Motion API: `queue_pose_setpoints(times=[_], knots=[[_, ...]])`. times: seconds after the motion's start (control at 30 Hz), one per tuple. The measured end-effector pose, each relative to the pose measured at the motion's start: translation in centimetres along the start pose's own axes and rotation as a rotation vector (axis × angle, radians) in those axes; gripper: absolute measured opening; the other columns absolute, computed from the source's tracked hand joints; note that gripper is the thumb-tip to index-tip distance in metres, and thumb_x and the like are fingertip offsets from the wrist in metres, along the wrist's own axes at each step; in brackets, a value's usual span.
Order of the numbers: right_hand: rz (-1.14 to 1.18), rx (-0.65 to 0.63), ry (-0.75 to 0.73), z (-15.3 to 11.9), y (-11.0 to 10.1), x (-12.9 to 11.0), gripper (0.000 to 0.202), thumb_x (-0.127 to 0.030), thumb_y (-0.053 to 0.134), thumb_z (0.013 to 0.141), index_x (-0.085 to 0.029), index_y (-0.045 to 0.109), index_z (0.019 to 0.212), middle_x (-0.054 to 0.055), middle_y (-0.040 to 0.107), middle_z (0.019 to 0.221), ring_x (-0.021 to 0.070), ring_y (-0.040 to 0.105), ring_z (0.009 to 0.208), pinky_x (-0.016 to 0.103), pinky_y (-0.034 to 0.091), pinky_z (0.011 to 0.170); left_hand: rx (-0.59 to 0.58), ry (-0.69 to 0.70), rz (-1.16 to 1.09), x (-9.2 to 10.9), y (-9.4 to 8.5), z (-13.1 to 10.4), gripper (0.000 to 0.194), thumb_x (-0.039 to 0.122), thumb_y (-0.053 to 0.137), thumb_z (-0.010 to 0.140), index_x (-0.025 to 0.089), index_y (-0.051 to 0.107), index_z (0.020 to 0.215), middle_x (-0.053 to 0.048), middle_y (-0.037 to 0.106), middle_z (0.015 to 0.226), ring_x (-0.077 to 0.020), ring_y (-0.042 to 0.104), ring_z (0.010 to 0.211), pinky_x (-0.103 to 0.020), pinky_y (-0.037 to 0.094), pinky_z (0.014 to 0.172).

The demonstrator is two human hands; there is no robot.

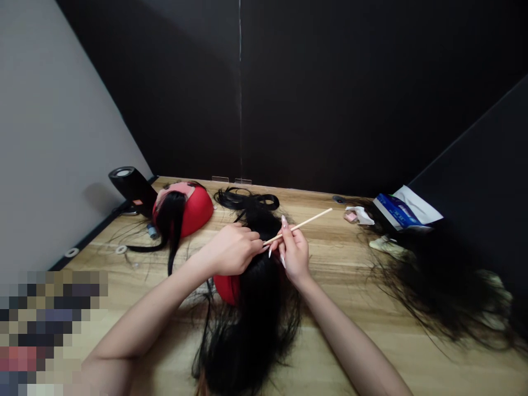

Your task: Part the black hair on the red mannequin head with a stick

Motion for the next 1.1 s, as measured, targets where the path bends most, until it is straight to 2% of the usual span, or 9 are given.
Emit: queue_pose_setpoints(times=[0.17,0.3,0.37,0.47,0.57,0.63,0.7,0.9,1.1], knots=[[-0.02,0.01,0.0,0.0,-0.2,-0.1,0.046,-0.061,0.065,0.076,-0.019,0.048,0.067,-0.002,0.059,0.043,0.0041,0.035,0.029,0.015,0.025,0.03,-0.001,0.003,-0.069,-0.4,-0.2,-0.5,0.027,0.024,0.041,0.095,0.016,0.059,0.076,-0.003,0.063,0.075,-0.0173,0.057,0.07,-0.033,0.036,0.069],[-0.036,0.008,0.02,0.1,-0.3,0.1,0.045,-0.061,0.064,0.077,-0.019,0.048,0.069,-0.001,0.06,0.044,0.0041,0.034,0.029,0.015,0.024,0.03,0.052,0.016,-0.155,-1.1,-1.6,-1.3,0.034,0.026,0.036,0.099,0.015,0.058,0.075,-0.003,0.061,0.074,-0.0158,0.052,0.071,-0.034,0.037,0.079],[-0.036,0.015,0.022,0.1,-0.4,0.1,0.046,-0.061,0.065,0.077,-0.019,0.049,0.069,-0.001,0.06,0.043,0.0036,0.033,0.029,0.015,0.024,0.03,0.096,0.051,-0.295,-1.4,-2.4,-1.7,0.035,0.026,0.036,0.099,0.015,0.056,0.073,-0.002,0.058,0.071,-0.0137,0.048,0.069,-0.035,0.037,0.087],[-0.029,0.018,0.023,0.0,-0.4,0.2,0.045,-0.06,0.065,0.077,-0.018,0.049,0.069,-0.001,0.06,0.044,0.0032,0.033,0.029,0.015,0.023,0.031,0.17,0.097,-0.674,-1.9,-3.1,-2.0,0.041,0.03,0.038,0.099,0.015,0.052,0.064,0.001,0.049,0.06,-0.0119,0.046,0.063,-0.034,0.039,0.094],[-0.021,0.01,0.04,0.0,-0.5,0.4,0.043,-0.058,0.066,0.077,-0.018,0.051,0.07,-0.002,0.06,0.044,0.0036,0.034,0.029,0.015,0.023,0.032,0.167,0.007,-1.045,-2.8,-1.9,-1.7,0.045,0.038,0.043,0.096,0.015,0.052,0.059,0.0,0.047,0.055,-0.0117,0.046,0.058,-0.03,0.046,0.076],[-0.024,-0.003,0.047,0.1,-0.6,0.4,0.041,-0.056,0.067,0.077,-0.017,0.054,0.071,-0.001,0.06,0.044,0.0038,0.034,0.029,0.016,0.023,0.032,0.116,-0.086,-1.214,-3.0,-0.4,-1.4,0.044,0.043,0.047,0.094,0.014,0.056,0.062,0.0,0.048,0.056,-0.0104,0.044,0.053,-0.027,0.043,0.061],[-0.036,-0.032,0.05,0.3,-0.6,0.4,0.041,-0.055,0.067,0.077,-0.016,0.056,0.072,0.0,0.061,0.045,0.0035,0.034,0.029,0.016,0.023,0.033,0.061,-0.148,-1.335,-3.0,0.7,-1.2,0.044,0.045,0.049,0.092,0.013,0.054,0.061,0.001,0.048,0.056,-0.0085,0.042,0.05,-0.025,0.038,0.054],[-0.098,-0.115,0.065,0.8,-0.4,0.2,0.041,-0.055,0.067,0.079,-0.016,0.056,0.072,0.001,0.064,0.049,0.0023,0.036,0.03,0.014,0.022,0.032,-0.039,-0.286,-1.392,-3.4,1.7,-1.1,0.044,0.047,0.053,0.09,0.014,0.046,0.061,0.004,0.041,0.052,-0.006,0.033,0.048,-0.023,0.027,0.049],[-0.136,-0.164,0.066,0.9,-0.2,0.0,0.043,-0.056,0.069,0.076,-0.016,0.055,0.073,-0.001,0.063,0.049,0.0031,0.035,0.029,0.015,0.023,0.031,0.048,-0.336,-1.496,-3.5,1.5,-0.9,0.043,0.043,0.056,0.088,0.014,0.044,0.059,0.005,0.04,0.054,-0.0055,0.034,0.051,-0.023,0.028,0.053]])
Point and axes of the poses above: each hand's wrist, its own z-axis towards the middle knuckle, its own y-axis out of the palm, x = y × z, the point moved 7 cm from there along z, towards the middle knuckle
